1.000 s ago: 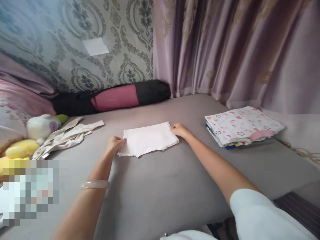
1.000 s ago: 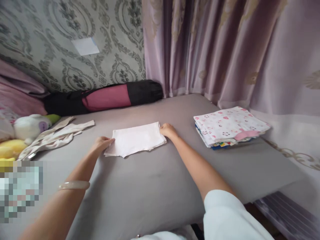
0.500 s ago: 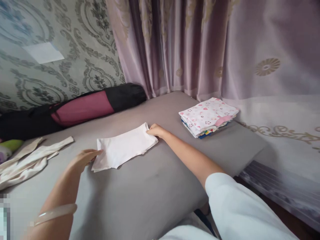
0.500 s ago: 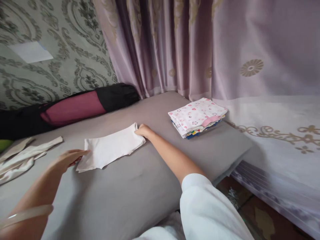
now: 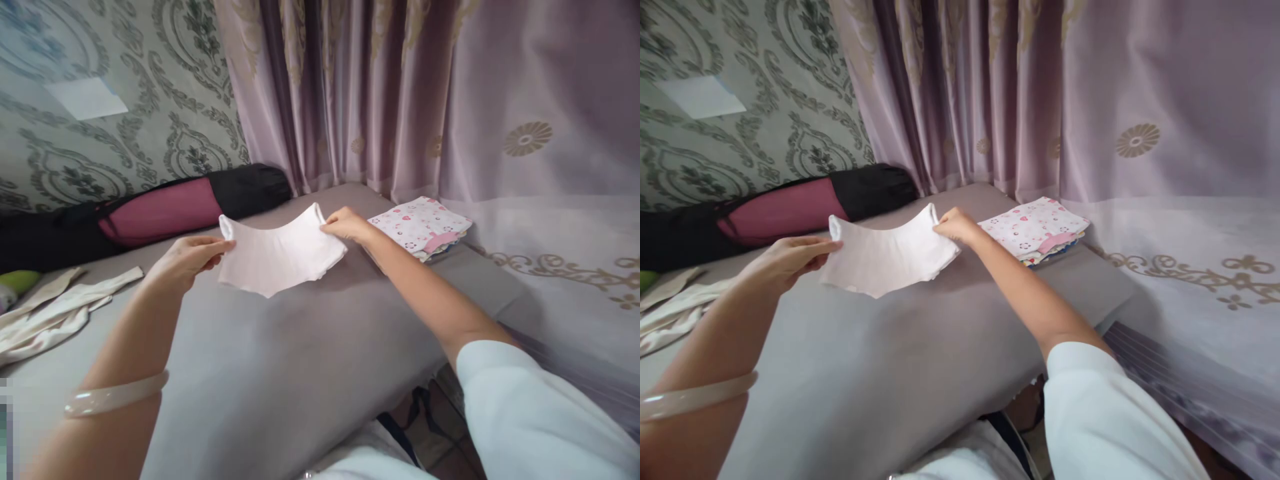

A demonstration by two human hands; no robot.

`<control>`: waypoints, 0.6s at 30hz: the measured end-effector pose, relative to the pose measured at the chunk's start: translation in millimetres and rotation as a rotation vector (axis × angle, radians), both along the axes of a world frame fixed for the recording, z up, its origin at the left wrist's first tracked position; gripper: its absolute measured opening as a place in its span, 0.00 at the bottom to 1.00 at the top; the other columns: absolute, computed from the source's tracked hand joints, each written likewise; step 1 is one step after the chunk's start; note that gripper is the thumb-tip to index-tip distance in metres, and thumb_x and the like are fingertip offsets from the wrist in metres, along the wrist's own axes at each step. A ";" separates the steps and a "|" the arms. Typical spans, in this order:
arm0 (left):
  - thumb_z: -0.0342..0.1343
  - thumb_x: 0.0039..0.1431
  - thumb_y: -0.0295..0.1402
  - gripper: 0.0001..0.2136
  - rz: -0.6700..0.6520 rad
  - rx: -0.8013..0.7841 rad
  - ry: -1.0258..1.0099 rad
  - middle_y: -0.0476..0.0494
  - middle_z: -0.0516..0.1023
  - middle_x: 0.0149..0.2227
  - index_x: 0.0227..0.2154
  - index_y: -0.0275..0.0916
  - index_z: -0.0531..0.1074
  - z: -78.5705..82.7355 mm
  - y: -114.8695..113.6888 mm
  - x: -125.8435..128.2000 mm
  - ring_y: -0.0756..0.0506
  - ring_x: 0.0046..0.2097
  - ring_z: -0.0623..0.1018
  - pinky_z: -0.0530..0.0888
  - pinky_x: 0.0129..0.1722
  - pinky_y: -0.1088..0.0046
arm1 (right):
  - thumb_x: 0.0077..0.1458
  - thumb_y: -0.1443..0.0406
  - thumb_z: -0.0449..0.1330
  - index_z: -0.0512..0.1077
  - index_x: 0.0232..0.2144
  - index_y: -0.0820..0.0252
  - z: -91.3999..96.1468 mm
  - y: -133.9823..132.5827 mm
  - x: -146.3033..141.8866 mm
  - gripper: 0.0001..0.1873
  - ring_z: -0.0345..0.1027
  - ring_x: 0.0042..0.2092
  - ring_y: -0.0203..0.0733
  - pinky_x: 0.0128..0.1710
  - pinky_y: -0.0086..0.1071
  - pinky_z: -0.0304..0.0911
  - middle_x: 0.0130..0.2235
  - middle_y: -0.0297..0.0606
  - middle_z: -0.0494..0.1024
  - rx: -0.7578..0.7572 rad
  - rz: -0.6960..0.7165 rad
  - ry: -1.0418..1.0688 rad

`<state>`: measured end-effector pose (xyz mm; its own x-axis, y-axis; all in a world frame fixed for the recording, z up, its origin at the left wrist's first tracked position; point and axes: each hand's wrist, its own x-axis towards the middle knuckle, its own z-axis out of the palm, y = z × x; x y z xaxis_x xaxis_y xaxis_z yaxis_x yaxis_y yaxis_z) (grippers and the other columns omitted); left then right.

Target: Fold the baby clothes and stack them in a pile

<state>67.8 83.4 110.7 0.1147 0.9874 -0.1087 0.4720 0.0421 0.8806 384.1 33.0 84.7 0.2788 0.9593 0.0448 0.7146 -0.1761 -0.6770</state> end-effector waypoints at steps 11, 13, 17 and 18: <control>0.67 0.39 0.30 0.09 -0.132 -0.033 -0.431 0.51 0.70 0.20 0.24 0.35 0.74 11.8 -21.9 127.3 0.55 0.21 0.66 0.59 0.22 0.78 | 0.60 0.71 0.58 0.73 0.35 0.72 87.1 -49.7 78.8 0.06 0.66 0.23 0.28 0.19 0.20 0.50 0.28 0.42 0.79 -0.012 -0.392 0.130; 0.67 0.41 0.31 0.09 -0.166 -0.050 -0.507 0.52 0.70 0.21 0.25 0.35 0.73 6.3 -23.9 151.1 0.56 0.20 0.66 0.58 0.21 0.79 | 0.63 0.71 0.54 0.70 0.41 0.77 92.2 -55.2 92.1 0.09 0.70 0.27 0.28 0.22 0.19 0.50 0.34 0.48 0.80 0.012 -0.460 0.168; 0.66 0.44 0.31 0.08 -0.237 -0.115 -0.633 0.52 0.71 0.22 0.26 0.36 0.73 -9.7 -30.5 195.9 0.57 0.20 0.66 0.57 0.20 0.80 | 0.67 0.70 0.51 0.59 0.53 0.78 88.7 -60.0 123.7 0.16 0.74 0.32 0.32 0.27 0.21 0.54 0.42 0.54 0.79 0.053 -0.590 0.155; 0.65 0.44 0.32 0.08 -0.250 -0.132 -0.650 0.52 0.72 0.22 0.26 0.37 0.73 -13.8 -33.1 206.3 0.57 0.20 0.66 0.57 0.20 0.80 | 0.67 0.70 0.50 0.58 0.54 0.77 85.8 -60.5 132.4 0.16 0.75 0.33 0.33 0.28 0.22 0.56 0.43 0.54 0.79 0.059 -0.615 0.136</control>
